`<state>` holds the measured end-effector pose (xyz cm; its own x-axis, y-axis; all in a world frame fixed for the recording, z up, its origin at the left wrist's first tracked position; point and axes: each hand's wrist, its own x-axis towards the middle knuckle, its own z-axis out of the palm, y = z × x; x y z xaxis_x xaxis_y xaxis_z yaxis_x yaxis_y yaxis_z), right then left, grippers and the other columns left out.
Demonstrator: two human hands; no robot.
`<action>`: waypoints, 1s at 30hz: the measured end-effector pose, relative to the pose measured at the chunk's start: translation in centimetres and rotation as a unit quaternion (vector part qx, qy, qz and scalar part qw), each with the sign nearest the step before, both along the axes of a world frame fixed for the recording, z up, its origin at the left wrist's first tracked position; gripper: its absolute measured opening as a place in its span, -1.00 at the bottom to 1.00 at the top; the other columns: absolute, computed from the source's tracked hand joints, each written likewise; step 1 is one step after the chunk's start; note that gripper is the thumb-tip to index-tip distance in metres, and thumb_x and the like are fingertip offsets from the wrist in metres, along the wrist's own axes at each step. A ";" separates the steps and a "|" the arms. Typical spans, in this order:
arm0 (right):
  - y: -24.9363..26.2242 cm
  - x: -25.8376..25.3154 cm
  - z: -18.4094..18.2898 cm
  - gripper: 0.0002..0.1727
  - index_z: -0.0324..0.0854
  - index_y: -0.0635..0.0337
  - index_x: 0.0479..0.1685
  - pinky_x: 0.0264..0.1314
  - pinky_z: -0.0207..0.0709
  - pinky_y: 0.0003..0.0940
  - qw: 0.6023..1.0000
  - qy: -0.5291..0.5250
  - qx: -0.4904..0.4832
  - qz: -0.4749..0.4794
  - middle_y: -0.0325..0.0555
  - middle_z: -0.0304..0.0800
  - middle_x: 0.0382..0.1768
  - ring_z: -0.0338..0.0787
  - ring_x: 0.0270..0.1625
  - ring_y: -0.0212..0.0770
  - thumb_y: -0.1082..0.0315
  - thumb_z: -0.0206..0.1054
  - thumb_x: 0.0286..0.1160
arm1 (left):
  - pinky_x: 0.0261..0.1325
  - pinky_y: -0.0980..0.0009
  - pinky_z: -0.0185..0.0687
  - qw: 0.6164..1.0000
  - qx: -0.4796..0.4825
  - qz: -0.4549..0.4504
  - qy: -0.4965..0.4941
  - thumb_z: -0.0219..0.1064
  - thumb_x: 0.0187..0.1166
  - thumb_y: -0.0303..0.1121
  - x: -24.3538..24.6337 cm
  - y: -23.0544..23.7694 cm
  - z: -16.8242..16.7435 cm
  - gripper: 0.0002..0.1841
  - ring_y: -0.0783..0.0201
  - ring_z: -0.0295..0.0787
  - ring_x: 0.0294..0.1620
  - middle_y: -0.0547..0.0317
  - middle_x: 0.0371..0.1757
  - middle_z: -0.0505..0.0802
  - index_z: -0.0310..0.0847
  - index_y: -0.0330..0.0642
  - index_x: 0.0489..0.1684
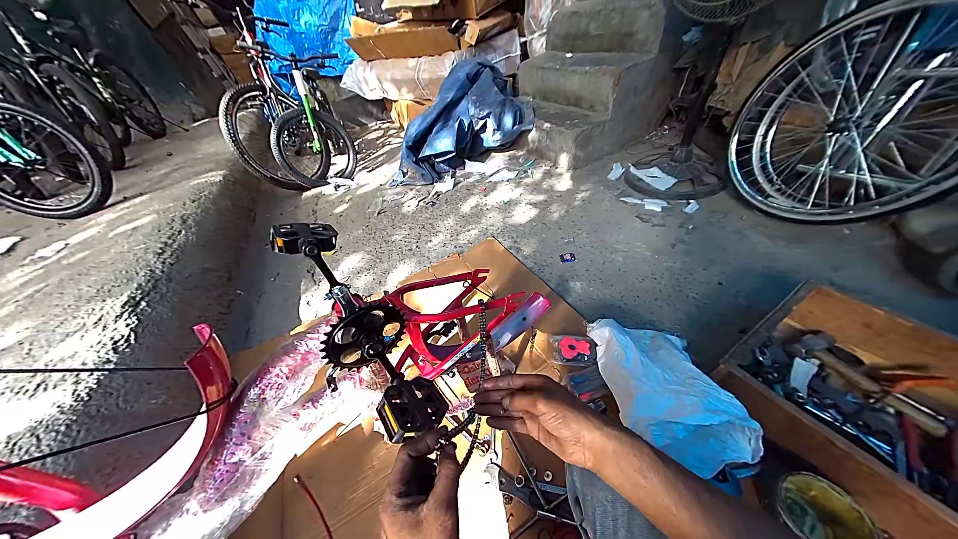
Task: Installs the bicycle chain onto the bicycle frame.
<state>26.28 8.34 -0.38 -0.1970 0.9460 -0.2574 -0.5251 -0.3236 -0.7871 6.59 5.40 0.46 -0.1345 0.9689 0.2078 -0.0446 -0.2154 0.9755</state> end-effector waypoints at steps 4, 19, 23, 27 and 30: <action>-0.1 0.1 -0.1 -0.66 0.59 0.43 0.31 0.47 0.66 -0.08 0.999 -0.010 0.042 0.010 0.22 0.80 0.24 0.82 0.32 0.04 0.65 0.13 0.62 | -0.53 0.60 0.52 1.000 0.000 0.001 -0.003 0.33 0.39 -0.69 0.1 -0.1 0.2 -0.82 0.45 0.61 -0.56 0.11 -0.26 0.86 0.72 -0.40 -0.12; -0.4 -0.7 -0.9 -0.81 0.81 0.30 0.01 0.07 0.74 -0.33 0.942 -0.199 0.269 0.020 -0.06 0.85 -0.04 0.81 -0.07 -0.27 0.38 0.39 0.61 | -0.59 0.58 0.48 1.000 0.007 -0.014 -0.010 0.39 0.37 -0.60 0.5 0.1 -0.2 -0.85 0.41 0.56 -0.61 0.08 -0.27 0.85 0.76 -0.35 -0.15; -1.1 -1.5 -0.3 -0.80 0.82 0.33 0.05 0.07 0.81 -0.33 0.910 -0.219 0.352 0.002 -0.03 0.89 0.00 0.87 -0.05 -0.25 0.43 0.39 0.62 | -0.51 0.53 0.58 0.999 0.010 -0.033 -0.017 0.42 0.37 -0.57 0.4 0.1 -0.6 -0.83 0.33 0.64 -0.55 0.01 -0.24 0.87 0.78 -0.37 -0.12; -1.3 -2.2 -0.1 -0.79 0.81 0.35 0.08 0.08 0.82 -0.32 0.882 -0.247 0.401 -0.012 -0.01 0.88 0.02 0.88 -0.03 -0.26 0.45 0.35 0.64 | -0.33 0.47 0.71 0.997 0.013 -0.067 -0.018 0.39 0.31 -0.65 0.3 0.0 -0.6 -0.70 0.31 0.76 -0.35 0.03 -0.13 0.89 0.73 -0.40 0.03; -1.3 -2.4 -0.1 -0.85 0.77 0.40 0.00 0.01 0.85 -0.29 0.883 -0.246 0.398 -0.027 0.00 0.90 -0.05 0.90 -0.12 -0.24 0.51 0.41 0.57 | -0.37 0.47 0.69 0.998 0.002 -0.070 -0.008 0.37 0.32 -0.69 0.4 -0.1 -0.4 -0.67 0.34 0.74 -0.39 0.07 -0.11 0.89 0.73 -0.38 0.08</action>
<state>23.93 7.07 -0.48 -0.1964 0.8700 0.4522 -0.0547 0.4507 -0.8910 6.97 5.27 0.05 -0.0020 0.9774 0.2114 -0.0897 -0.2107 0.9734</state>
